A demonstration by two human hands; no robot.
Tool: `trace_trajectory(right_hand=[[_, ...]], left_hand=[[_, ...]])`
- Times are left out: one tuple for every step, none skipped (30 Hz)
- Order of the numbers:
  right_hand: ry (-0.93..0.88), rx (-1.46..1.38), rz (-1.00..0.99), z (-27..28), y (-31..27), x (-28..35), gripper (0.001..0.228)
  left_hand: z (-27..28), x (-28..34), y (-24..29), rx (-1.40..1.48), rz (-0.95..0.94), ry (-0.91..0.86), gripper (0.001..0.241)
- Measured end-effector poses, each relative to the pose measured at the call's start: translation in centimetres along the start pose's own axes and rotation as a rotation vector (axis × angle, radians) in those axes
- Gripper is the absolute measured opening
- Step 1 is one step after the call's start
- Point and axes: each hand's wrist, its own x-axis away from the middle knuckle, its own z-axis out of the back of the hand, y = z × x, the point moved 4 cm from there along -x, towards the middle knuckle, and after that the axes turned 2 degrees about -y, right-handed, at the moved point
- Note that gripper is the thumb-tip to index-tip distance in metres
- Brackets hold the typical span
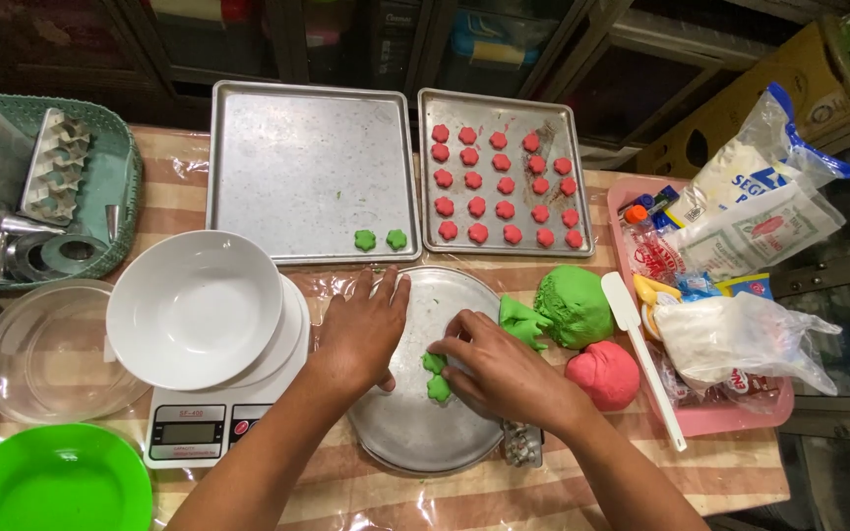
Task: Molding green dough into small shapes using a manual mold and placing them on a baking tray.
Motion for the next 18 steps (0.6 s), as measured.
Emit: trace_trajectory(right_hand=[[0.006, -0.016, 0.01, -0.1, 0.1, 0.0, 0.021], [0.007, -0.017, 0.009, -0.2, 0.4, -0.1, 0.021], [-0.001, -0.039, 0.001, -0.4, 0.6, -0.3, 0.021], [-0.01, -0.06, -0.006, -0.5, 0.9, -0.4, 0.021], [-0.01, -0.06, -0.005, -0.6, 1.0, -0.6, 0.021], [-0.022, -0.069, 0.01, -0.7, 1.0, -0.7, 0.019], [-0.034, -0.078, 0.024, -0.8, 1.0, -0.8, 0.018], [-0.034, -0.079, 0.024, -0.3, 0.6, -1.1, 0.018], [-0.074, -0.115, -0.012, 0.1, 0.2, -1.3, 0.015], [-0.113, -0.152, -0.048, 0.5, -0.1, -1.6, 0.012], [-0.114, -0.153, -0.049, 0.5, 0.0, -1.7, 0.012], [-0.141, -0.131, -0.051, 0.5, 0.0, -1.8, 0.01], [-0.168, -0.108, -0.051, 0.5, 0.1, -1.9, 0.007], [-0.168, -0.108, -0.05, 0.6, 0.2, -2.0, 0.007], [-0.177, -0.137, -0.048, 0.7, 0.2, -2.1, 0.006], [-0.186, -0.165, -0.045, 0.7, 0.3, -2.2, 0.005], [-0.187, -0.166, -0.046, 0.8, 0.3, -2.1, 0.005], [-0.169, -0.197, -0.058, 0.9, 0.4, -2.1, 0.006]], left_hand=[[0.0, 0.0, 0.0, -0.002, -0.002, 0.005, 0.141], [0.0, 0.0, 0.0, -0.003, -0.003, 0.004, 0.141], [-0.1, -0.1, 0.0, -0.004, -0.004, 0.004, 0.142], [-0.1, -0.1, 0.0, -0.005, -0.005, 0.004, 0.142], [-0.2, -0.2, -0.1, -0.004, -0.003, 0.004, 0.142], [-0.4, -0.3, -0.1, 0.002, -0.004, 0.007, 0.142], [-0.5, -0.3, -0.1, 0.008, -0.006, 0.01, 0.143], [-0.5, -0.3, -0.1, 0.008, -0.006, 0.009, 0.143], [-0.4, -0.3, -0.1, 0.01, -0.004, 0.002, 0.143], [-0.4, -0.3, -0.1, 0.011, -0.002, -0.005, 0.143], [-0.4, -0.3, -0.1, 0.011, -0.002, -0.006, 0.143], [-0.5, -0.3, -0.1, 0.01, -0.005, -0.004, 0.144], [-0.5, -0.3, -0.1, 0.008, -0.006, 0.0, 0.144], [-0.4, -0.3, -0.1, 0.008, -0.006, 0.001, 0.144], [-0.3, -0.2, -0.1, 0.006, -0.003, -0.001, 0.143], [-0.2, -0.2, -0.1, 0.005, 0.0, -0.002, 0.143], [-0.2, -0.2, -0.1, 0.006, -0.001, -0.002, 0.143], [-0.3, -0.3, -0.1, 0.004, 0.001, -0.006, 0.143]])
